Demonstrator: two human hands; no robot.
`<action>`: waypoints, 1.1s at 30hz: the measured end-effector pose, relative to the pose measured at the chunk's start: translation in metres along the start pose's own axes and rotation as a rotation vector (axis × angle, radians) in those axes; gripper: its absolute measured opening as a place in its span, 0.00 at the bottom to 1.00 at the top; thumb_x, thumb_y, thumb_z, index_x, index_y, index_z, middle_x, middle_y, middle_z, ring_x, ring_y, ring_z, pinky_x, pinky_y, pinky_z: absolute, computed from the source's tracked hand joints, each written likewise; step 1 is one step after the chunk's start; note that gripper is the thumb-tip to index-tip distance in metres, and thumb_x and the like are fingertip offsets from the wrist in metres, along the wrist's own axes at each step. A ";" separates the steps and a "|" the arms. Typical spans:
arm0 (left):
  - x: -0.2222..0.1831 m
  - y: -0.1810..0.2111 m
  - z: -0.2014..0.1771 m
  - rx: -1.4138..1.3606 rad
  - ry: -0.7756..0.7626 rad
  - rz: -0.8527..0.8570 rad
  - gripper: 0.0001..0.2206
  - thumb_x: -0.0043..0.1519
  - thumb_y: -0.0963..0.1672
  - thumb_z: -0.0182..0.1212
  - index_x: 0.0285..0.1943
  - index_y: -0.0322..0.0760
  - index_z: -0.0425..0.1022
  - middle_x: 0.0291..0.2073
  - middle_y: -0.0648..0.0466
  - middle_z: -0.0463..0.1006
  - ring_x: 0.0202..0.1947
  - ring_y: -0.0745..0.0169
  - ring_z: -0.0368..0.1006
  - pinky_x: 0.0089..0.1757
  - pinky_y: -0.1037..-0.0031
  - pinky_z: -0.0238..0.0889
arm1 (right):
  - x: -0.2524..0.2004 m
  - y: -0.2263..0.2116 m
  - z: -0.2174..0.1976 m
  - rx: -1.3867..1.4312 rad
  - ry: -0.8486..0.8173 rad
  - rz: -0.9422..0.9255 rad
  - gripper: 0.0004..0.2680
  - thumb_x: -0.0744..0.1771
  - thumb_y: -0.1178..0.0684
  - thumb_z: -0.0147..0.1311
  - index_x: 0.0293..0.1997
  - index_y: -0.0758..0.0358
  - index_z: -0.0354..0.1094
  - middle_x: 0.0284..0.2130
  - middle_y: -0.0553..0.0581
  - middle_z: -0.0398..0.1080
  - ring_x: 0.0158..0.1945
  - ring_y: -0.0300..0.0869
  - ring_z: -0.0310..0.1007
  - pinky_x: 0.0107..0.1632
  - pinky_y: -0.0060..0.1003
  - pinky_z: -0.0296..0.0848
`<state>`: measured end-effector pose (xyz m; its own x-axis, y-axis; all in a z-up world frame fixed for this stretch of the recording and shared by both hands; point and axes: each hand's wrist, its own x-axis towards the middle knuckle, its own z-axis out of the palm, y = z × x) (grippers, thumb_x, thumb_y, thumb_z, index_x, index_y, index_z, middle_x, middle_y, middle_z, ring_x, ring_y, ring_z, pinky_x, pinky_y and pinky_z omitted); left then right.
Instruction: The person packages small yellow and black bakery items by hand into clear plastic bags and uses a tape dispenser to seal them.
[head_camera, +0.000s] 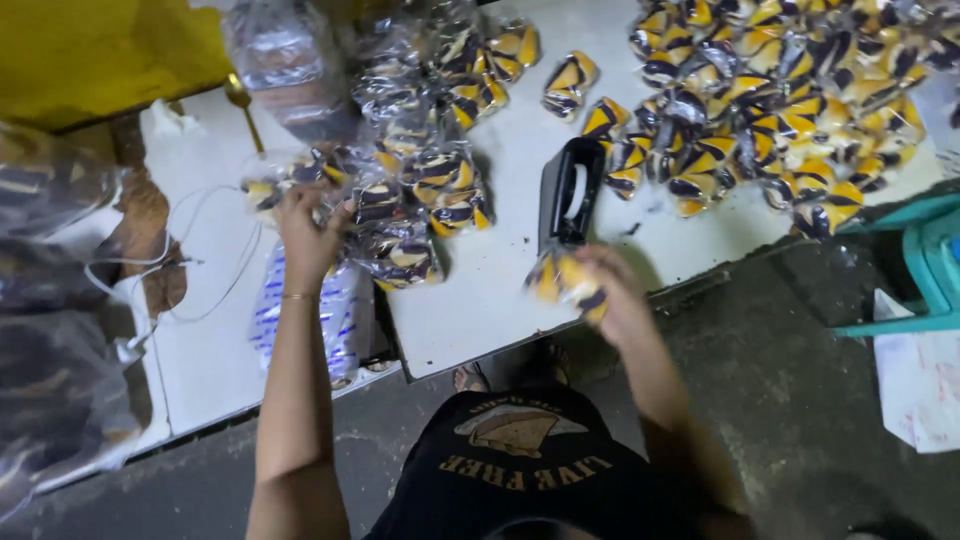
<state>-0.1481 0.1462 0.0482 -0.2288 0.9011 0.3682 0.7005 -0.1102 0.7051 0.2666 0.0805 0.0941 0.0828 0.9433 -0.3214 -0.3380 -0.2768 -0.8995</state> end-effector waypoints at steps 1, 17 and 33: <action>0.006 0.010 0.004 -0.009 -0.004 0.009 0.14 0.60 0.48 0.74 0.46 0.36 0.79 0.50 0.46 0.73 0.51 0.36 0.67 0.55 0.52 0.55 | 0.019 -0.012 -0.008 0.001 0.010 -0.009 0.08 0.66 0.56 0.57 0.49 0.62 0.71 0.38 0.58 0.72 0.38 0.46 0.74 0.38 0.37 0.75; -0.092 0.250 0.107 -0.597 -0.362 -0.407 0.14 0.66 0.52 0.56 0.43 0.39 0.71 0.28 0.50 0.79 0.34 0.50 0.76 0.39 0.62 0.69 | -0.008 -0.008 -0.016 -0.008 -0.334 0.004 0.12 0.60 0.64 0.69 0.45 0.69 0.74 0.34 0.55 0.73 0.35 0.41 0.77 0.27 0.27 0.77; -0.170 0.284 0.175 -0.645 -0.708 -0.159 0.06 0.60 0.42 0.69 0.40 0.33 0.83 0.35 0.44 0.84 0.15 0.67 0.63 0.21 0.80 0.56 | 0.030 -0.019 -0.173 -0.493 -0.647 -0.121 0.13 0.67 0.64 0.53 0.59 0.66 0.70 0.41 0.63 0.77 0.48 0.47 0.74 0.53 0.47 0.73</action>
<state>0.2078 0.0352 0.0799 0.3187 0.9458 -0.0617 0.1433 0.0163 0.9895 0.4378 0.0826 0.0499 -0.5155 0.8492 -0.1147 0.1013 -0.0726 -0.9922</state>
